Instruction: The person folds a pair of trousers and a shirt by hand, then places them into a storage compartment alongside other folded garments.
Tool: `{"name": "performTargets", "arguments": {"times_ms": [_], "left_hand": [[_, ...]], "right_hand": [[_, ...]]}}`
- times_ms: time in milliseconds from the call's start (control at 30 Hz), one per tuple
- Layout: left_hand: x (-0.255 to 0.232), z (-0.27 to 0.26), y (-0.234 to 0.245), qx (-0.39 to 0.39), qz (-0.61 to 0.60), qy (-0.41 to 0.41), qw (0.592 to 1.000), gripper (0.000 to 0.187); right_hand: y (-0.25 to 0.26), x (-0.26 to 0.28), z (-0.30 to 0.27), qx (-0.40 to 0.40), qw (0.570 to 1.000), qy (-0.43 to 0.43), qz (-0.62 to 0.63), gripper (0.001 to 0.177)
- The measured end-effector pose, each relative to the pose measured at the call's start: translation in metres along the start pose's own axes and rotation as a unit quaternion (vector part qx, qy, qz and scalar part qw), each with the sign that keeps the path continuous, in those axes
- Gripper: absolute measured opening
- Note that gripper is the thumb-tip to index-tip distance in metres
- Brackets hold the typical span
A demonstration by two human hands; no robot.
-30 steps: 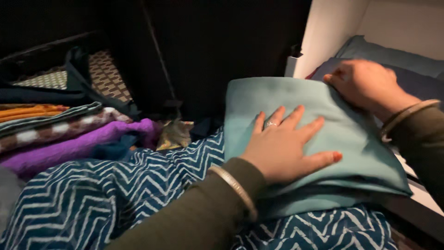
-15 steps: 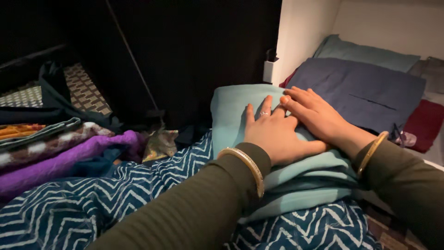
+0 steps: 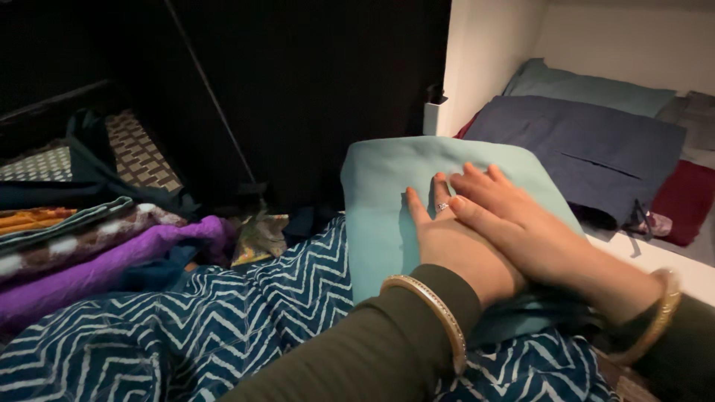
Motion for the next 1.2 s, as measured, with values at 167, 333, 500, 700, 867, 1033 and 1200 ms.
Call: {"name": "performTargets", "arguments": {"times_ms": [167, 333, 500, 700, 867, 1033, 1200], "left_hand": [[0.003, -0.007, 0.015, 0.031, -0.054, 0.02, 0.998, 0.119], [0.026, -0.011, 0.026, -0.005, -0.156, 0.026, 0.987, 0.095], [0.062, -0.027, 0.035, -0.082, -0.163, 0.069, 0.981, 0.091], [0.068, -0.055, 0.051, -0.108, -0.195, 0.075, 0.972, 0.08], [0.068, -0.068, 0.064, -0.157, -0.217, 0.096, 0.959, 0.062], [0.066, -0.055, 0.071, -0.127, -0.388, 0.091, 0.908, 0.07], [0.086, -0.053, 0.056, 0.017, -0.693, 0.2, 0.693, 0.09]], "right_hand": [[-0.012, -0.025, 0.013, -0.015, 0.991, 0.035, 0.129, 0.071], [-0.023, -0.057, 0.025, -0.008, 0.99, 0.001, 0.139, 0.076], [-0.044, -0.077, -0.007, 0.094, 0.901, -0.21, 0.367, 0.076], [-0.038, -0.12, -0.046, 0.149, 0.829, -0.387, 0.376, 0.054], [-0.027, -0.092, -0.025, 0.097, 0.801, -0.373, 0.459, 0.046], [0.005, -0.044, 0.005, 0.126, 0.898, -0.332, 0.261, 0.056], [0.024, 0.014, 0.051, 0.11, 0.974, -0.184, 0.066, 0.066]]}}
Point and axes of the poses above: each hand's wrist, its own z-axis towards the middle knuckle, its own y-axis out of the back of the hand, x = y × z, the point moved 10 cm from there along z, towards the middle knuckle, and after that the axes turned 14 degrees about -z, right-handed, at the moved point
